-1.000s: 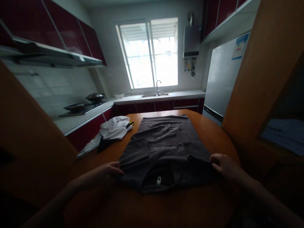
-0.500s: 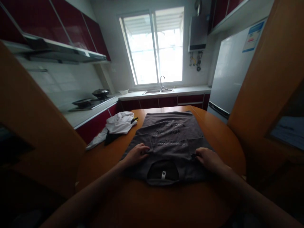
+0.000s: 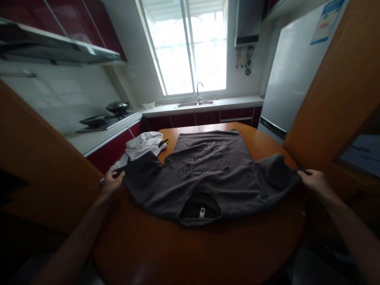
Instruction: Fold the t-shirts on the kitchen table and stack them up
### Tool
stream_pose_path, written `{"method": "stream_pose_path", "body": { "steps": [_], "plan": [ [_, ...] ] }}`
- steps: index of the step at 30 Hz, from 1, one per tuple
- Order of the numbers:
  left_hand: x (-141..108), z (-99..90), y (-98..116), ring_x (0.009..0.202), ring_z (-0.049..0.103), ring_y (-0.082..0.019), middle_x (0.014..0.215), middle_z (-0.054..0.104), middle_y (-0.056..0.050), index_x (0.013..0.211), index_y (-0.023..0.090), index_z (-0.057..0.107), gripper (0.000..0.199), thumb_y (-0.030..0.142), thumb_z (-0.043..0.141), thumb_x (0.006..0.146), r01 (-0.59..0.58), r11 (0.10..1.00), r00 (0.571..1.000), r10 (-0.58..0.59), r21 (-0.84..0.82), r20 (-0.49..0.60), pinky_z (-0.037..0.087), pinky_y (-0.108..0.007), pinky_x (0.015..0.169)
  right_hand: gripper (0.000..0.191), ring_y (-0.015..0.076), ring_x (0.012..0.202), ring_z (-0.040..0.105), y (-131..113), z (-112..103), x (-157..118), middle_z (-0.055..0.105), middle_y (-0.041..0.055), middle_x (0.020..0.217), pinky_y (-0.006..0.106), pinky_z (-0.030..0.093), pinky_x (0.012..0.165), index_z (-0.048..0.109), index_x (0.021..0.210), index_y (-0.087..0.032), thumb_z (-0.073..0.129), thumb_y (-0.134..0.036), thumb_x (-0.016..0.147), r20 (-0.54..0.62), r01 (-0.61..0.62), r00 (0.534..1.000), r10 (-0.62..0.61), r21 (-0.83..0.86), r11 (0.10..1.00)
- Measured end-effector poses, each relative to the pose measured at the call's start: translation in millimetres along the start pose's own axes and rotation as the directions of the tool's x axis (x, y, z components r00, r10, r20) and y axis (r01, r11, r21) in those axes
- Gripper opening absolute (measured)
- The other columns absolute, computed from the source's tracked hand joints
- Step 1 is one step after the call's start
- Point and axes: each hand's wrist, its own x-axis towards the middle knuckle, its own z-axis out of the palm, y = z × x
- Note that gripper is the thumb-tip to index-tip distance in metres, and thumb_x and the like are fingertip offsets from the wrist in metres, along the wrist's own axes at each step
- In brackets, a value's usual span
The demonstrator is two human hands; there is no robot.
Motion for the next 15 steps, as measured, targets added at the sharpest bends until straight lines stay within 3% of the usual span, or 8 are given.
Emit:
{"method": "stream_pose_path", "body": {
  "steps": [2, 3, 5, 7, 8, 9, 12, 15],
  "plan": [
    [-10, -5.6, -6, 0.116, 0.058, -0.038, 0.116, 0.062, -0.020, 0.124, 0.006, 0.057, 0.056, 0.030, 0.062, 0.074, -0.154, 0.974, 0.981, 0.170, 0.166, -0.088, 0.046, -0.054, 0.103, 0.020, 0.0443, 0.092, 0.067, 3, 0, -13, 0.069, 0.0283, 0.089, 0.059, 0.048, 0.077, 0.072, 0.080, -0.026, 0.067, -0.035, 0.062, -0.048, 0.126, 0.989, -0.137, -0.180, 0.976],
    [-18, -6.6, -3, 0.122, 0.053, -0.040, 0.122, 0.059, -0.022, 0.126, 0.006, 0.057, 0.056, 0.031, 0.061, 0.076, -0.264, 0.938, 0.949, 0.294, 0.227, -0.112, 0.042, -0.056, 0.107, 0.029, 0.0459, 0.100, 0.065, -1, 2, -23, 0.067, 0.0305, 0.098, 0.061, 0.046, 0.082, 0.073, 0.091, -0.024, 0.066, -0.038, 0.067, -0.084, 0.234, 0.960, -0.267, -0.282, 0.930],
    [-40, -3.5, 12, 0.128, 0.049, -0.039, 0.127, 0.055, -0.021, 0.126, 0.011, 0.059, 0.049, 0.033, 0.058, 0.082, -0.490, 0.832, 0.851, 0.521, 0.261, -0.063, 0.040, -0.055, 0.110, 0.044, 0.0463, 0.117, 0.057, -20, 10, -52, 0.062, 0.0315, 0.118, 0.063, 0.043, 0.092, 0.070, 0.116, -0.022, 0.055, -0.045, 0.081, -0.108, 0.480, 0.818, -0.565, -0.411, 0.775],
    [-65, 6.9, 36, 0.122, 0.055, -0.033, 0.124, 0.058, -0.015, 0.121, 0.018, 0.063, 0.037, 0.032, 0.053, 0.089, -0.672, 0.724, 0.740, 0.661, 0.153, 0.122, 0.044, -0.050, 0.108, 0.043, 0.0408, 0.119, 0.056, -46, 25, -88, 0.063, 0.0250, 0.119, 0.057, 0.044, 0.101, 0.067, 0.121, -0.020, 0.046, -0.040, 0.089, 0.020, 0.694, 0.689, -0.725, -0.309, 0.651],
    [-78, 14.3, 50, 0.117, 0.059, -0.030, 0.120, 0.061, -0.012, 0.119, 0.020, 0.065, 0.033, 0.031, 0.050, 0.092, -0.742, 0.668, 0.656, 0.710, 0.052, 0.256, 0.047, -0.047, 0.105, 0.041, 0.0378, 0.119, 0.057, -60, 35, -108, 0.064, 0.0209, 0.119, 0.054, 0.043, 0.105, 0.068, 0.120, -0.021, 0.044, -0.037, 0.091, 0.096, 0.774, 0.623, -0.776, -0.219, 0.594],
    [-91, 22.6, 62, 0.115, 0.061, -0.027, 0.120, 0.064, -0.010, 0.120, 0.023, 0.065, 0.032, 0.031, 0.049, 0.094, -0.788, 0.612, 0.542, 0.739, -0.063, 0.399, 0.048, -0.044, 0.104, 0.039, 0.0351, 0.120, 0.057, -73, 46, -127, 0.064, 0.0174, 0.121, 0.052, 0.043, 0.108, 0.069, 0.119, -0.022, 0.043, -0.035, 0.092, 0.189, 0.836, 0.549, -0.814, -0.125, 0.534],
    [-126, 45.3, 88, 0.127, 0.056, -0.026, 0.137, 0.061, -0.008, 0.136, 0.028, 0.059, 0.040, 0.037, 0.049, 0.099, -0.828, 0.500, 0.246, 0.731, -0.254, 0.637, 0.043, -0.045, 0.111, 0.042, 0.0292, 0.133, 0.050, -94, 77, -176, 0.057, 0.0104, 0.140, 0.048, 0.040, 0.113, 0.064, 0.132, -0.025, 0.042, -0.035, 0.097, 0.442, 0.900, 0.354, -0.824, 0.076, 0.428],
    [-152, 53.6, 92, 0.150, 0.028, -0.031, 0.163, 0.034, -0.005, 0.154, 0.034, 0.038, 0.058, 0.049, 0.050, 0.099, -0.857, 0.439, 0.072, 0.621, -0.270, 0.780, 0.023, -0.057, 0.121, 0.057, 0.0304, 0.150, 0.027, -89, 89, -203, 0.033, 0.0077, 0.163, 0.054, 0.026, 0.121, 0.046, 0.151, -0.029, 0.049, -0.048, 0.097, 0.623, 0.917, 0.222, -0.750, 0.127, 0.377]
  ]
}}
